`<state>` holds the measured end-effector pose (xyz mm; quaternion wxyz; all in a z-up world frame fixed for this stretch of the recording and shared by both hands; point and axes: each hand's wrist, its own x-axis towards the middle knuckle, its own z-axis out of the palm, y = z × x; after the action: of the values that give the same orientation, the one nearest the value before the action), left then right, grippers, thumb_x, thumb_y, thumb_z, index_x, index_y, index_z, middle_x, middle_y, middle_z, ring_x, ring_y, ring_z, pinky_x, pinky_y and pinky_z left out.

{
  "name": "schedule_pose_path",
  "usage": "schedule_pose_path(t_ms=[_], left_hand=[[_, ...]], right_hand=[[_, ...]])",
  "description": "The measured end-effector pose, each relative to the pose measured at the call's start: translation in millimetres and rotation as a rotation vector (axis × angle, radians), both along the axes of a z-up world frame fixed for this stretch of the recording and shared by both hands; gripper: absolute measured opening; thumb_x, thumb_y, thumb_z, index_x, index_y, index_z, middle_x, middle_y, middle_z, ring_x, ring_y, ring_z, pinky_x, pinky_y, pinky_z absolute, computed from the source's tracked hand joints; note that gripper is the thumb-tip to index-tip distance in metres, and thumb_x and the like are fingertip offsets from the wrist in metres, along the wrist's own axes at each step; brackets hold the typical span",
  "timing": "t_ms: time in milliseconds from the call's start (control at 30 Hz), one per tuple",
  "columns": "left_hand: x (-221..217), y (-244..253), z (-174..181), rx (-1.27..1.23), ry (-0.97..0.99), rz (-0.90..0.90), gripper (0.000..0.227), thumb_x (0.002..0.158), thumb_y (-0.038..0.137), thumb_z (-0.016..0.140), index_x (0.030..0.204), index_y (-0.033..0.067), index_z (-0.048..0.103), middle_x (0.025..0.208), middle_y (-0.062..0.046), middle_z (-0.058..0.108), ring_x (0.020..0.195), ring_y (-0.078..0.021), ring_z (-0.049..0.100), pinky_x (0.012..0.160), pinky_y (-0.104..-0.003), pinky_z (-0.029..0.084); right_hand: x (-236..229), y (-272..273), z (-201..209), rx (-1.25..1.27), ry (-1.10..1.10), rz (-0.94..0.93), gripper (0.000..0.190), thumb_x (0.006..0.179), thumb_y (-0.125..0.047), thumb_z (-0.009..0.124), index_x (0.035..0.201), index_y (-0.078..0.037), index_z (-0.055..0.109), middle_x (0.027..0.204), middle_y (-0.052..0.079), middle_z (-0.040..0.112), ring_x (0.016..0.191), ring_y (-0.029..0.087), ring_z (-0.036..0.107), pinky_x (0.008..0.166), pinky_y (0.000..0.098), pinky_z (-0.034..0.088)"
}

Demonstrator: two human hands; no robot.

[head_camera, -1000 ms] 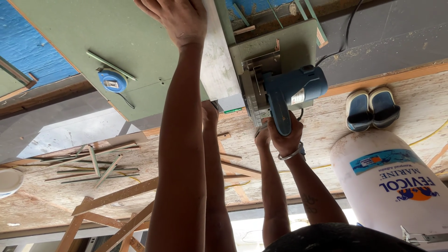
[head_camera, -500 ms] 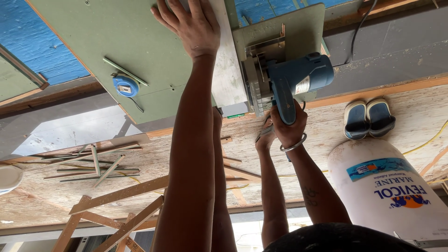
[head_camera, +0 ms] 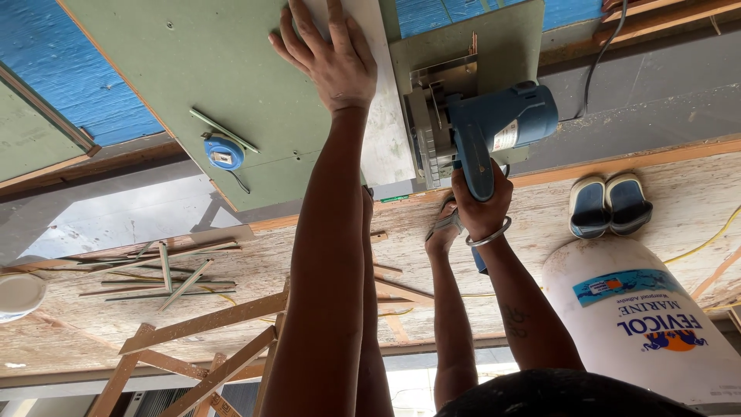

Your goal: Cutting a long wooden board using a circular saw guided by a straight edge.

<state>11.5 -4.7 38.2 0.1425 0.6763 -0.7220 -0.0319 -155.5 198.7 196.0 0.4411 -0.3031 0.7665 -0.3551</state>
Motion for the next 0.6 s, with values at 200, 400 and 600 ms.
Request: schedule_pose_path(t_ms=[200, 400, 600], left_hand=[[-1, 0, 3, 0.035, -0.044, 0.018, 0.044, 0.115, 0.032, 0.040, 0.157, 0.0327, 0.029, 0.167, -0.015, 0.020, 0.154, -0.0390, 0.025, 0.131, -0.074, 0.015], [-1, 1, 4, 0.066, -0.044, 0.008, 0.045, 0.115, 0.030, 0.043, 0.157, 0.0305, 0.028, 0.167, -0.016, 0.017, 0.154, -0.0414, 0.025, 0.128, -0.078, 0.016], [-2, -1, 8, 0.090, -0.046, -0.001, 0.047, 0.114, 0.030, 0.044, 0.157, 0.0305, 0.025, 0.166, -0.019, 0.019, 0.153, -0.0433, 0.025, 0.127, -0.078, 0.015]], right_hand=[[-1, -16, -4, -0.002, -0.033, -0.022, 0.010, 0.093, -0.004, 0.071, 0.101, 0.000, 0.066, 0.075, 0.004, 0.069, 0.062, 0.011, 0.067, 0.057, 0.0243, 0.054], [-2, -33, -4, -0.004, 0.021, -0.020, 0.010, 0.094, -0.004, 0.072, 0.100, 0.000, 0.066, 0.073, 0.003, 0.069, 0.063, 0.011, 0.067, 0.059, 0.0241, 0.054], [-4, -53, -7, -0.001, 0.003, -0.020, 0.008, 0.095, -0.005, 0.072, 0.099, 0.000, 0.066, 0.072, 0.002, 0.067, 0.060, 0.009, 0.064, 0.056, 0.0234, 0.052]])
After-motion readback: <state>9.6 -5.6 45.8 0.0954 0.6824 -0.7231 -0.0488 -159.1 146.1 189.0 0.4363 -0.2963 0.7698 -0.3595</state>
